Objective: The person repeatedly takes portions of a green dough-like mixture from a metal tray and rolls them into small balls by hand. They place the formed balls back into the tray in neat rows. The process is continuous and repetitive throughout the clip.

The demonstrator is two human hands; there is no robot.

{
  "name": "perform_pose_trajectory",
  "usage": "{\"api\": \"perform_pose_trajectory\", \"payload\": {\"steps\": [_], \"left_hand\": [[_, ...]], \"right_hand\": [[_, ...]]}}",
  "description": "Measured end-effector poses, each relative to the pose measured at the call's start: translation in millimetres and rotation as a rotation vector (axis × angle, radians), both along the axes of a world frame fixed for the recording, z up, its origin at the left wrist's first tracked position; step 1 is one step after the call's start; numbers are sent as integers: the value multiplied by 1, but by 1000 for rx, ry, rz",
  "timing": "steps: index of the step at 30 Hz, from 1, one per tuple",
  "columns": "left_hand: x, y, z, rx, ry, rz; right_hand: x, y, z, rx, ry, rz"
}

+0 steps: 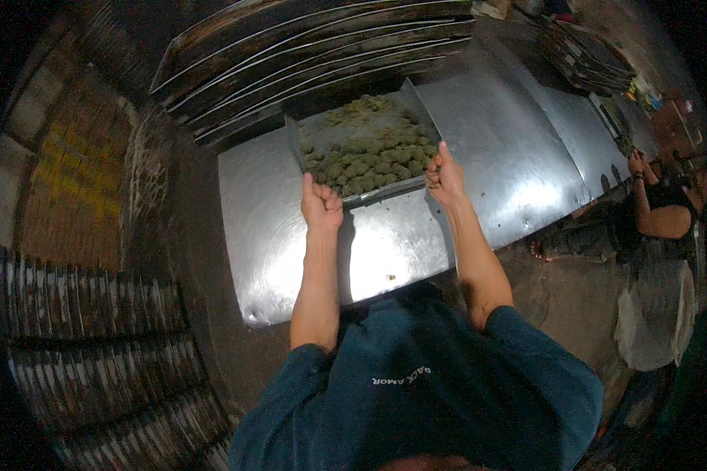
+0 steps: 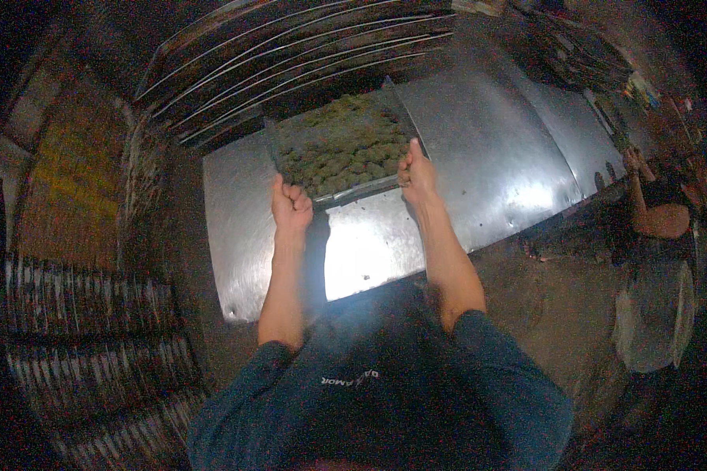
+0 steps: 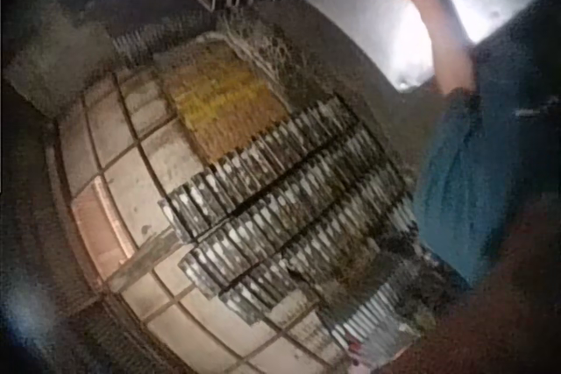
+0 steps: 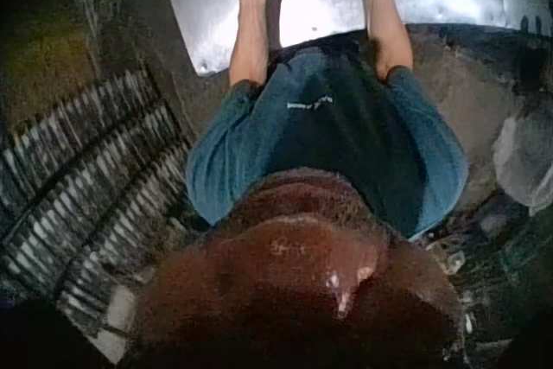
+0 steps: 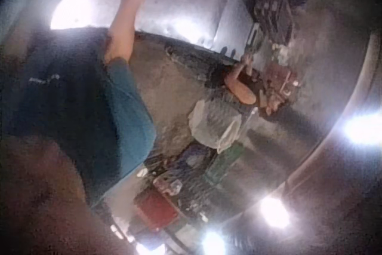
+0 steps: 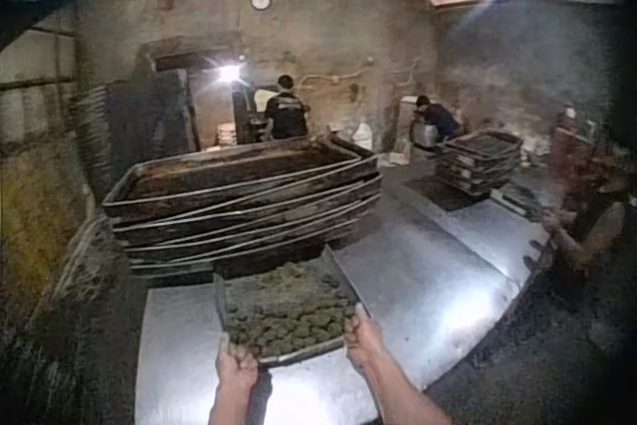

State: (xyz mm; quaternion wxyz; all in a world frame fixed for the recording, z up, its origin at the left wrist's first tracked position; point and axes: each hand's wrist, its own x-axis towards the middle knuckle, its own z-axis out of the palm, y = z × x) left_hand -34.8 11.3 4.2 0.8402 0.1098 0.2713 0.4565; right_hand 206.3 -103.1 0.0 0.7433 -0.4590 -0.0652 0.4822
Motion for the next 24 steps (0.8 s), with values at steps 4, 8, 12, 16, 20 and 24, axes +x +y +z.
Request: {"api": "perform_pose_trajectory", "payload": {"steps": [4, 8, 12, 16, 20, 24], "left_hand": [[25, -3, 6, 86, 226, -23], [33, 0, 15, 93, 205, -25], [15, 17, -9, 14, 95, 51], [24, 32, -18, 61, 186, 160], [49, 34, 5, 568, 1315, -24], [41, 15, 4, 1050, 1623, 68]], "right_hand": [[-3, 28, 14, -244, -407, 43], [-6, 28, 38, -38, -248, 136], [23, 39, 34, -42, -24, 204], [6, 87, 21, -250, -410, 454], [0, 148, -18, -164, -1597, 662], [28, 245, -38, -318, -1925, 522]]}}
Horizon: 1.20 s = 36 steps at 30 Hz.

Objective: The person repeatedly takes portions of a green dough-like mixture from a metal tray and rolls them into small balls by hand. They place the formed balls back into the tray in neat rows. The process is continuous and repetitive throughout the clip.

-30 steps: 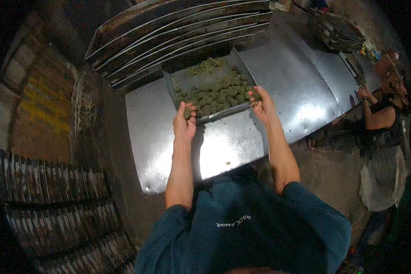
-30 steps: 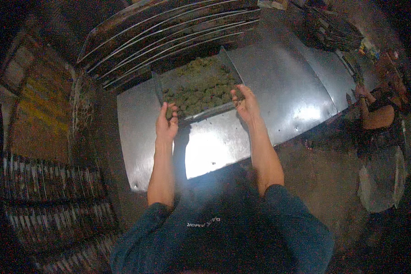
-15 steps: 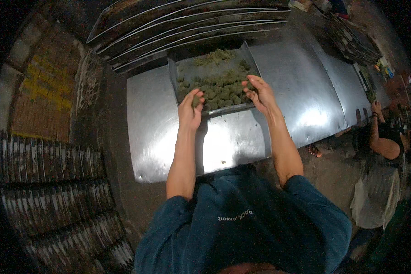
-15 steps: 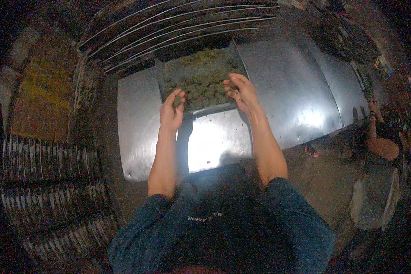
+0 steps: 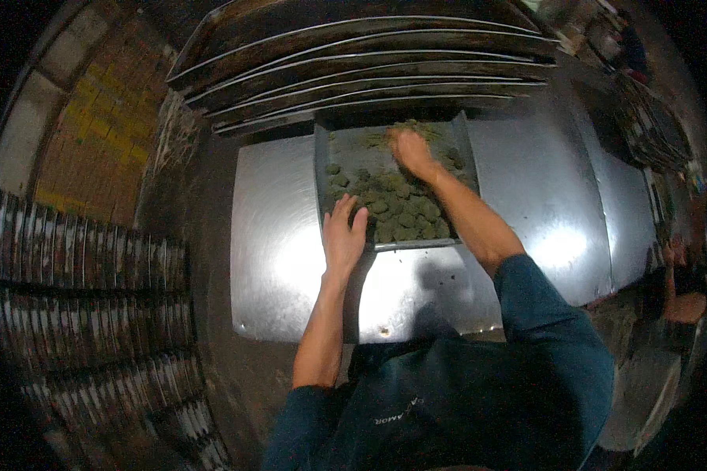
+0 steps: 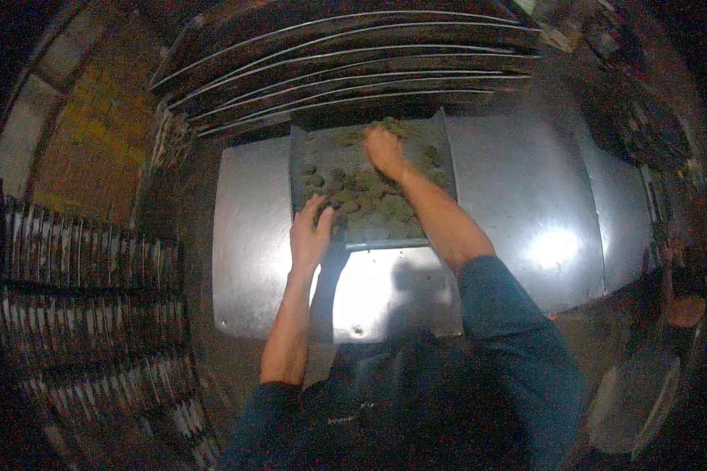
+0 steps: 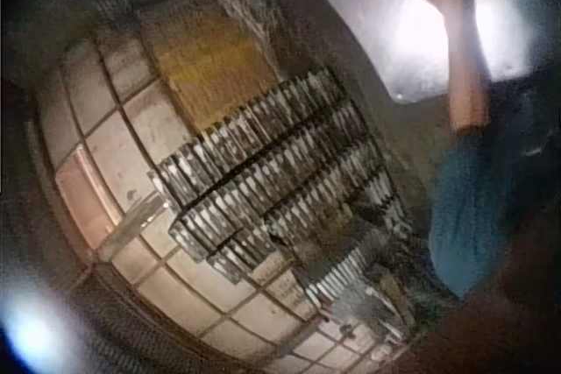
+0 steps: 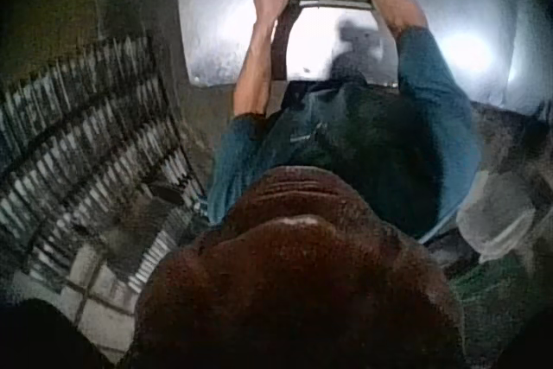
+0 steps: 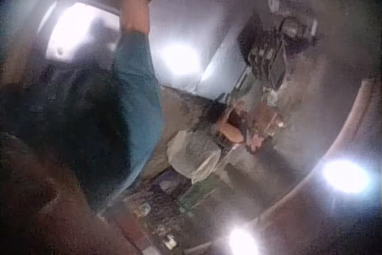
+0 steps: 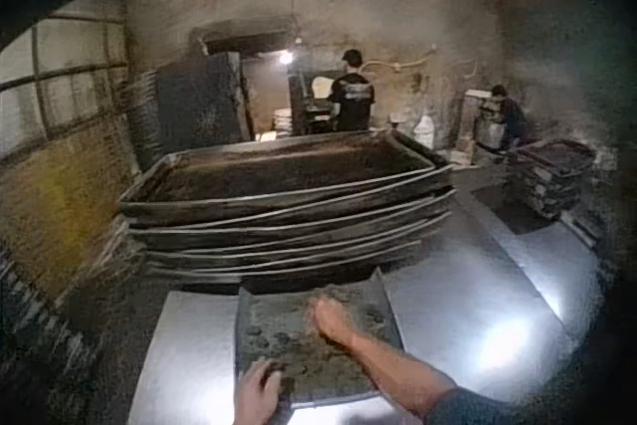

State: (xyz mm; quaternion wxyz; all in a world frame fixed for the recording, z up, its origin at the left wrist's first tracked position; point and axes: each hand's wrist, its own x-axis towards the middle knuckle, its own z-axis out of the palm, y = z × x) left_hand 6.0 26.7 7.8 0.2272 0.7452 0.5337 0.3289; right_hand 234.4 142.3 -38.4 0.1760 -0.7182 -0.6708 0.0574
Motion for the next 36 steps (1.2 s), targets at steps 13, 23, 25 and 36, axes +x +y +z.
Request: {"api": "perform_pose_trajectory", "payload": {"steps": [13, 23, 25, 36], "left_hand": [[-151, -196, -15, -495, -522, 765], [-28, -37, 39, -840, -1016, 119], [1, 15, 12, -997, -1061, 19], [97, 63, -1, -1150, -1087, -92]], "right_hand": [[65, -1, -34, -117, -169, 363], [23, -40, 48, -50, 564, 32], [-13, -57, 75, -12, 444, 153], [-56, -113, 73, 168, -164, 122]]}}
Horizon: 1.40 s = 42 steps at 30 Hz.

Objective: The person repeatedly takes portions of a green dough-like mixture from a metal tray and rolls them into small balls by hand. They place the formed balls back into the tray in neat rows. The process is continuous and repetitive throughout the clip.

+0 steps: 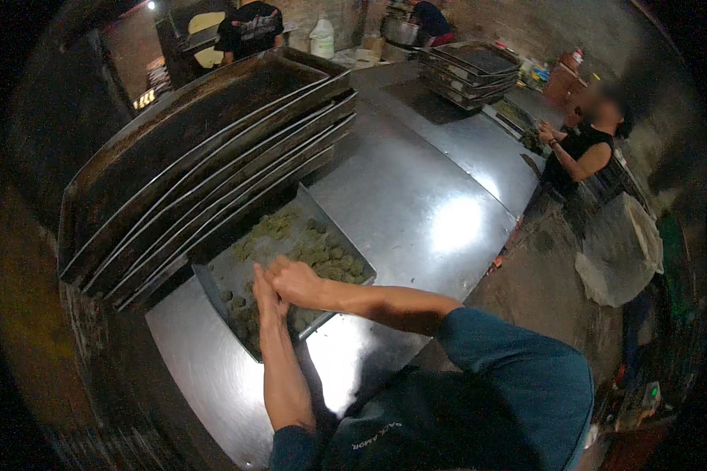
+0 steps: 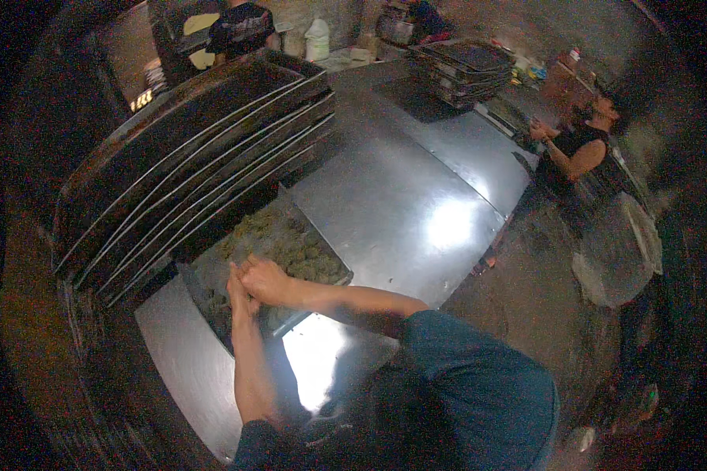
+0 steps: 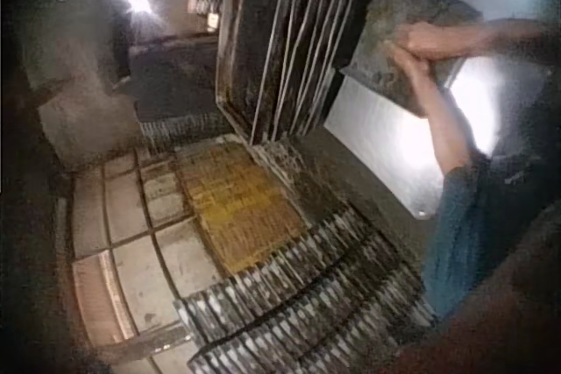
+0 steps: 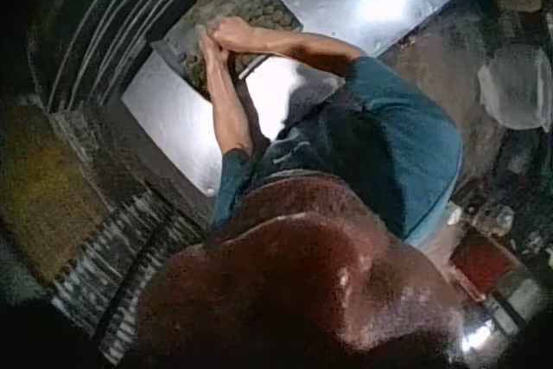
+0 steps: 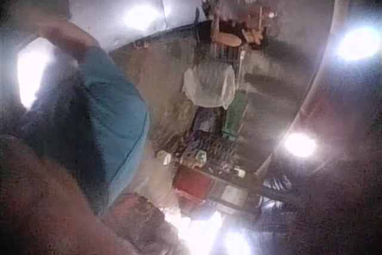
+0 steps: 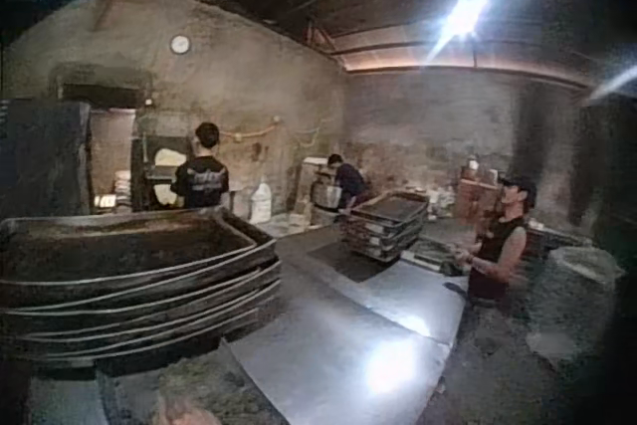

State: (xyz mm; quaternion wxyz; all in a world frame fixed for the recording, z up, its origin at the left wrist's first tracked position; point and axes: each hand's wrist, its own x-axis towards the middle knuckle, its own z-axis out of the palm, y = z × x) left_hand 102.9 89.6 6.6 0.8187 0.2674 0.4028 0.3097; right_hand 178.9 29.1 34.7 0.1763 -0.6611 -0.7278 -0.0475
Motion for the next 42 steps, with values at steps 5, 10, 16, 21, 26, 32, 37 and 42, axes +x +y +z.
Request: {"api": "perform_pose_trajectory", "payload": {"steps": [5, 10, 16, 21, 26, 32, 37, 42], "left_hand": [[-4, -12, -10, 35, -52, -64], [-3, -25, 13, 159, 133, -39], [-14, -32, 16, 151, 79, -140], [-27, -24, 2, -47, -42, -67], [-34, -44, 4, 109, 105, -54], [-50, -46, 15, 210, 64, 32], [-75, -31, 0, 155, -145, 10], [-53, -56, 15, 45, -44, 7]], "right_hand": [[-10, -19, 11, -56, -8, -90], [1, -34, 25, 41, 505, -170], [23, -61, 6, 174, 2250, -211], [17, -59, -3, 128, 2291, -373], [2, -46, -25, 136, 1986, -570], [-5, -59, -4, 78, 2061, -277], [7, -80, 4, 202, 2432, -318], [2, -91, -2, 209, 2014, -557]]}}
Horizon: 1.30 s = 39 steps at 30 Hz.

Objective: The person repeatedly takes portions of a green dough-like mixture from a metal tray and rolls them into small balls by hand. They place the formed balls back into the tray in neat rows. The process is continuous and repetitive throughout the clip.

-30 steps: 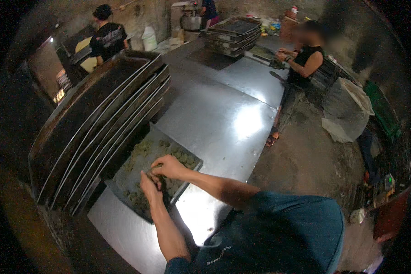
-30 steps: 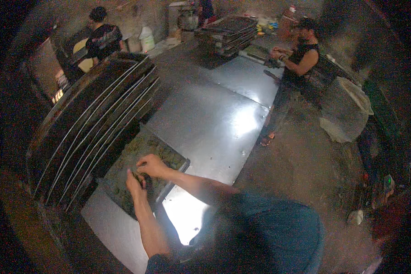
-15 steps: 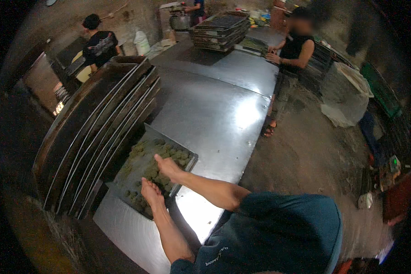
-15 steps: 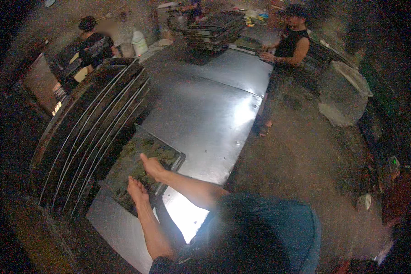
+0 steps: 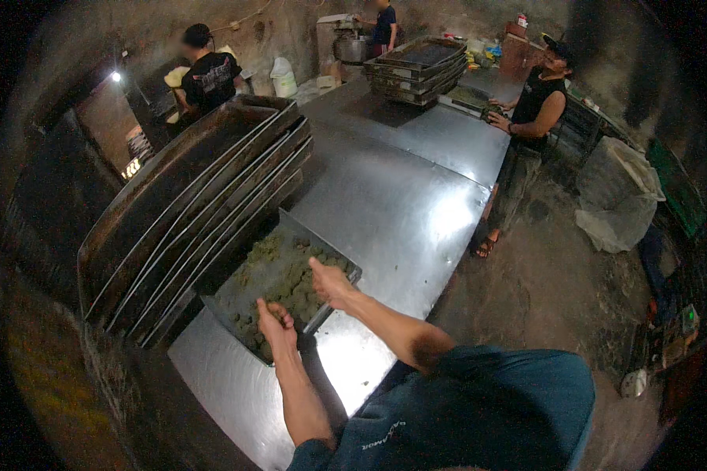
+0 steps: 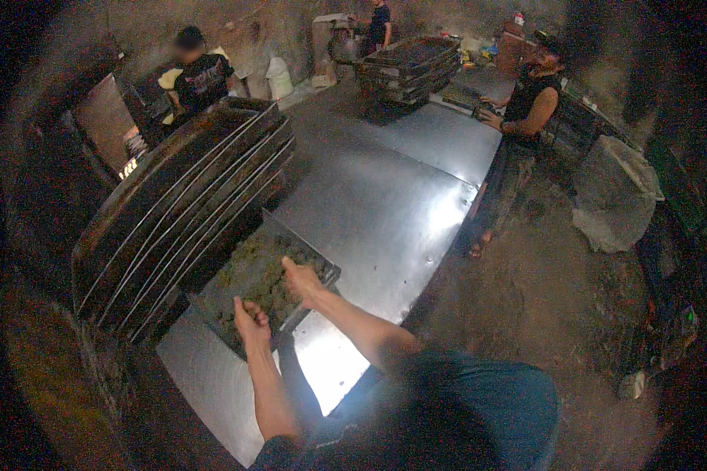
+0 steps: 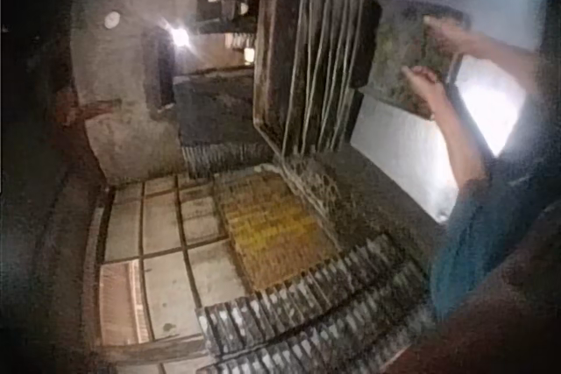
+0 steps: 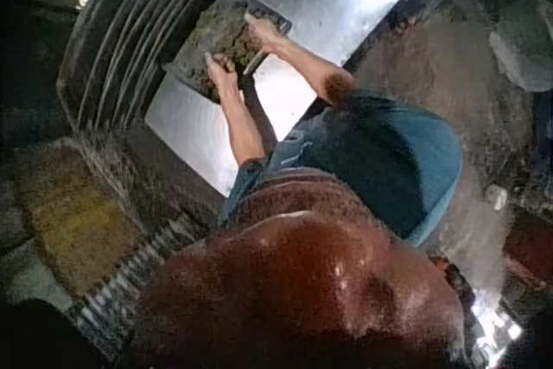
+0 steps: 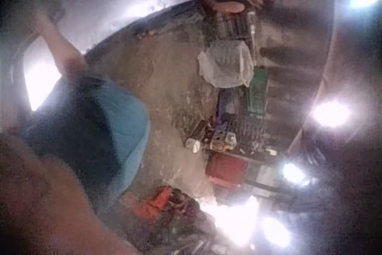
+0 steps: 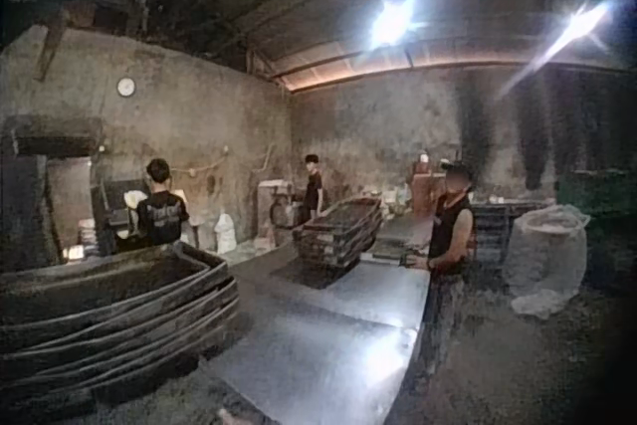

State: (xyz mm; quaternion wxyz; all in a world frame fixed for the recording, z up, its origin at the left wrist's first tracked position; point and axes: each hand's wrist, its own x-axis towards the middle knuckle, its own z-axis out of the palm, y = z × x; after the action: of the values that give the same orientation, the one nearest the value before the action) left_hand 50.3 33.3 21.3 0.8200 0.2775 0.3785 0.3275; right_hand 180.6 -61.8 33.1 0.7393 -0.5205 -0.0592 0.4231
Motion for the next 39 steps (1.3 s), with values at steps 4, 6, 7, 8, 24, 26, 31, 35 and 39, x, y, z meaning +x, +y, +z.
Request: {"api": "perform_pose_trajectory", "payload": {"steps": [4, 6, 7, 8, 24, 26, 31, 35, 39], "left_hand": [[0, -5, -17, 53, -23, -147], [8, -12, -21, -79, -69, -100], [10, -12, -22, -152, -119, -96], [13, -12, -24, -225, -169, -93], [-9, -16, 26, 993, 68, -94], [4, -9, 30, 1144, 237, -185], [-23, 35, -16, -108, -41, 280], [-71, 43, -9, -121, -96, 437], [-95, 34, 9, -86, -104, 417]], "right_hand": [[5, -18, 7, -220, -230, -95], [1, -18, 7, -280, -419, 105], [-4, -15, 14, -310, -512, 214], [-11, -13, 20, -366, -772, 273], [-23, 47, 36, -312, -1833, 578], [-1, 43, 27, -323, -1850, 507], [24, 79, 21, -436, -1095, 585], [19, 153, -25, -305, -1384, 685], [30, 234, -87, 191, -1945, 349]]}}
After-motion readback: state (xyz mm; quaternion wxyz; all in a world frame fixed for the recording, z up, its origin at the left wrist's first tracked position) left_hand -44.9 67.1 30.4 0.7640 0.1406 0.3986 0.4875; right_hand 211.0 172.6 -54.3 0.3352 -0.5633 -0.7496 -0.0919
